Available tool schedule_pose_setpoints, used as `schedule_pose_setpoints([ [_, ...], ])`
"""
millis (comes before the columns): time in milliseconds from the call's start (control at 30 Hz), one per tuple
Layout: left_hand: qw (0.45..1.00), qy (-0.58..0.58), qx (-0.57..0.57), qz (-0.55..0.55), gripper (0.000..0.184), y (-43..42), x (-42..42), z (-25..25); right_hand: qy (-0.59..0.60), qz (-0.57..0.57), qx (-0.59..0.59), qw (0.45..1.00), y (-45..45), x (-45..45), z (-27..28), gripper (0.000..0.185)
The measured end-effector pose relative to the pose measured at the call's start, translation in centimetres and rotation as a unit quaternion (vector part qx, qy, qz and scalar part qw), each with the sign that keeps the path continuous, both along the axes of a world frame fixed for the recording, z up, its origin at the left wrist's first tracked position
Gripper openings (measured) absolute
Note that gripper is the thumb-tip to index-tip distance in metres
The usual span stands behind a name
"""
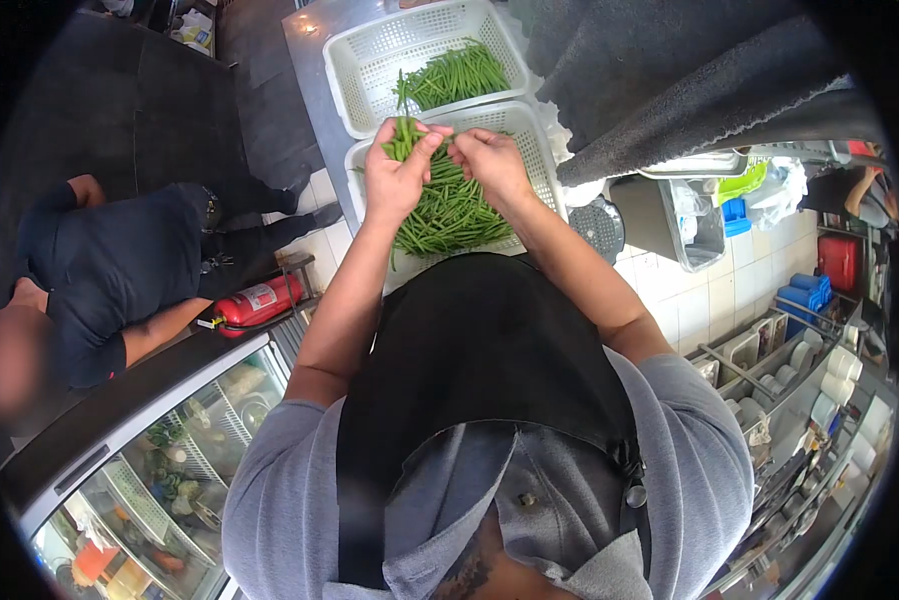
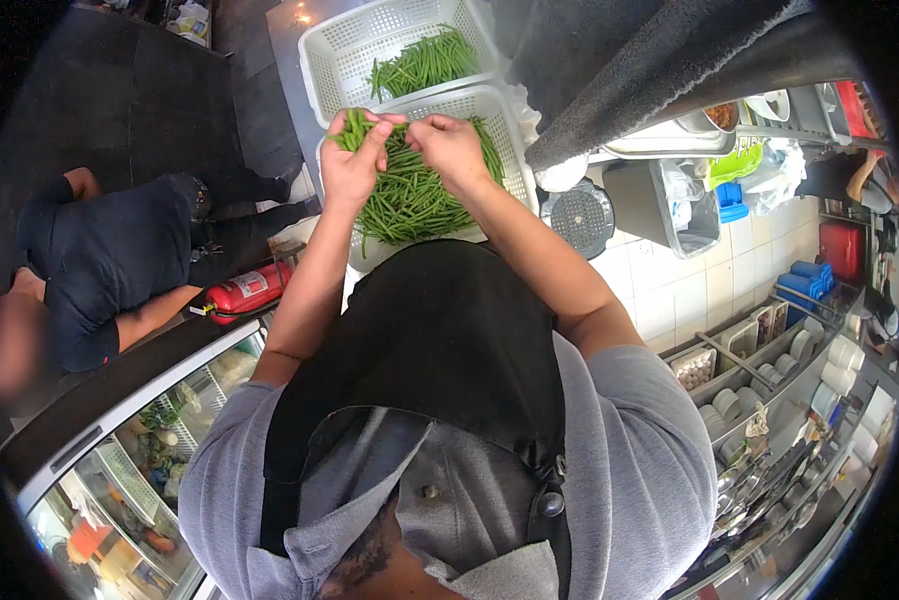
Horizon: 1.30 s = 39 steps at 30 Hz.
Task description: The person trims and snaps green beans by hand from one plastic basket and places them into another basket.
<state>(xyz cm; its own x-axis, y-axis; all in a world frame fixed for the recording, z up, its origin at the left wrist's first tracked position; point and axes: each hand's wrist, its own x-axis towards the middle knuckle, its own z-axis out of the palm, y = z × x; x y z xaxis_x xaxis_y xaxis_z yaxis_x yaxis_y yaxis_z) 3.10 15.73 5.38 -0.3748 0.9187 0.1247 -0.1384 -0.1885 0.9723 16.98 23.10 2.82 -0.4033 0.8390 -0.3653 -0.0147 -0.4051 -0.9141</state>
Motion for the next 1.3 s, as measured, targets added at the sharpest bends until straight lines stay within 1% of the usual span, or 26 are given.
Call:
schedule_pose_setpoints([
  [33,1.000,0.000,0.001,0.000,0.016,0.0,0.1,0.1,0.037,-0.018,-0.053,0.998,0.3,-0.2,-0.2,0.019],
  [67,1.000,-0.001,0.014,0.013,0.016,-0.1,0.2,0.1,0.037,-0.018,-0.052,0.998,0.9,-0.2,-0.8,0.019],
  [133,0.999,-0.003,0.027,0.024,0.017,-0.3,0.3,0.7,0.056,-0.029,-0.144,0.988,1.9,0.3,-2.8,0.015],
  [167,0.999,-0.015,0.030,0.041,0.016,-0.4,0.0,1.2,0.055,-0.029,-0.144,0.988,2.3,1.0,-3.5,0.015],
  [200,0.997,-0.027,0.033,0.059,0.015,-0.5,-0.4,1.6,-0.115,0.089,0.011,0.989,2.5,1.9,-3.3,0.013],
  [233,0.997,-0.029,0.034,0.060,0.015,-0.6,-1.0,1.5,-0.278,0.202,0.165,0.925,2.9,2.6,-3.1,0.014],
  [267,0.998,-0.024,0.003,0.051,0.015,-0.5,-1.8,1.2,-0.416,0.328,0.243,0.813,3.4,3.1,-2.9,0.020],
  [300,0.999,-0.019,-0.029,0.041,0.016,-0.6,-2.5,0.9,-0.416,0.331,0.243,0.812,3.2,3.8,-4.0,0.020],
  [333,0.996,-0.023,-0.078,0.045,0.017,-0.8,-3.0,0.4,-0.411,0.265,0.333,0.806,2.6,4.5,-6.2,0.021],
  [367,0.996,-0.023,-0.077,0.045,0.017,-0.9,-3.6,-0.3,-0.402,0.195,0.420,0.790,2.4,4.9,-7.4,0.022],
  [400,0.994,-0.024,-0.096,0.051,0.018,-1.0,-4.0,-0.9,-0.402,0.195,0.422,0.789,2.6,4.5,-7.3,0.022],
  [467,0.991,-0.026,-0.117,0.054,0.019,-1.3,-4.1,-2.3,-0.310,0.094,0.439,0.838,3.0,3.2,-7.3,0.021],
  [533,0.981,-0.165,-0.101,0.018,0.021,-1.7,-3.7,-2.5,-0.288,0.124,0.408,0.857,3.2,1.5,-6.6,0.020],
  [567,0.981,-0.164,-0.101,0.016,0.021,-1.9,-3.8,-2.4,-0.264,0.154,0.378,0.874,3.5,0.8,-6.2,0.019],
  [600,0.976,-0.172,-0.135,-0.004,0.022,-2.2,-3.8,-1.9,-0.256,0.204,0.417,0.848,4.0,0.5,-6.3,0.018],
  [667,0.969,-0.179,-0.167,-0.023,0.023,-2.2,-4.0,-1.5,-0.286,0.198,0.430,0.833,4.4,0.1,-6.6,0.017],
  [733,0.960,0.029,-0.278,-0.017,0.027,-2.0,-4.2,-1.5,-0.315,0.197,0.446,0.814,4.4,-0.1,-5.2,0.017],
  [767,0.960,0.027,-0.277,-0.012,0.027,-1.8,-4.1,-1.7,-0.292,0.165,0.445,0.830,4.0,0.3,-3.8,0.015],
  [833,0.960,0.239,-0.147,0.025,0.029,-1.3,-3.1,-2.4,-0.269,0.138,0.444,0.843,3.3,0.9,-1.3,0.014],
  [900,0.955,0.257,-0.150,0.005,0.033,-0.7,-2.8,-2.7,-0.208,0.117,0.473,0.848,3.0,1.2,0.1,0.011],
  [967,0.897,0.430,-0.100,0.002,0.038,0.3,-2.5,-3.1,-0.190,0.111,0.475,0.852,2.5,1.2,1.7,0.011],
  [1000,0.898,0.421,-0.128,0.007,0.044,0.5,-2.0,-2.3,-0.172,0.104,0.476,0.856,2.4,1.2,2.1,0.011],
  [1133,0.918,0.353,-0.178,-0.024,0.046,1.3,-1.1,-1.5,-0.159,0.054,0.463,0.870,2.1,1.0,1.7,0.012],
  [1200,0.950,0.258,-0.178,0.002,0.042,1.3,-0.2,-0.4,-0.025,-0.009,0.224,0.974,1.9,0.2,0.4,0.013],
  [1233,0.949,0.259,-0.178,0.000,0.042,1.5,0.0,-0.8,-0.024,-0.011,0.224,0.974,1.5,0.0,0.5,0.013],
  [1300,0.972,0.140,-0.184,-0.033,0.031,1.9,0.4,-1.3,0.136,-0.077,0.059,0.986,0.7,-0.2,1.0,0.014],
])
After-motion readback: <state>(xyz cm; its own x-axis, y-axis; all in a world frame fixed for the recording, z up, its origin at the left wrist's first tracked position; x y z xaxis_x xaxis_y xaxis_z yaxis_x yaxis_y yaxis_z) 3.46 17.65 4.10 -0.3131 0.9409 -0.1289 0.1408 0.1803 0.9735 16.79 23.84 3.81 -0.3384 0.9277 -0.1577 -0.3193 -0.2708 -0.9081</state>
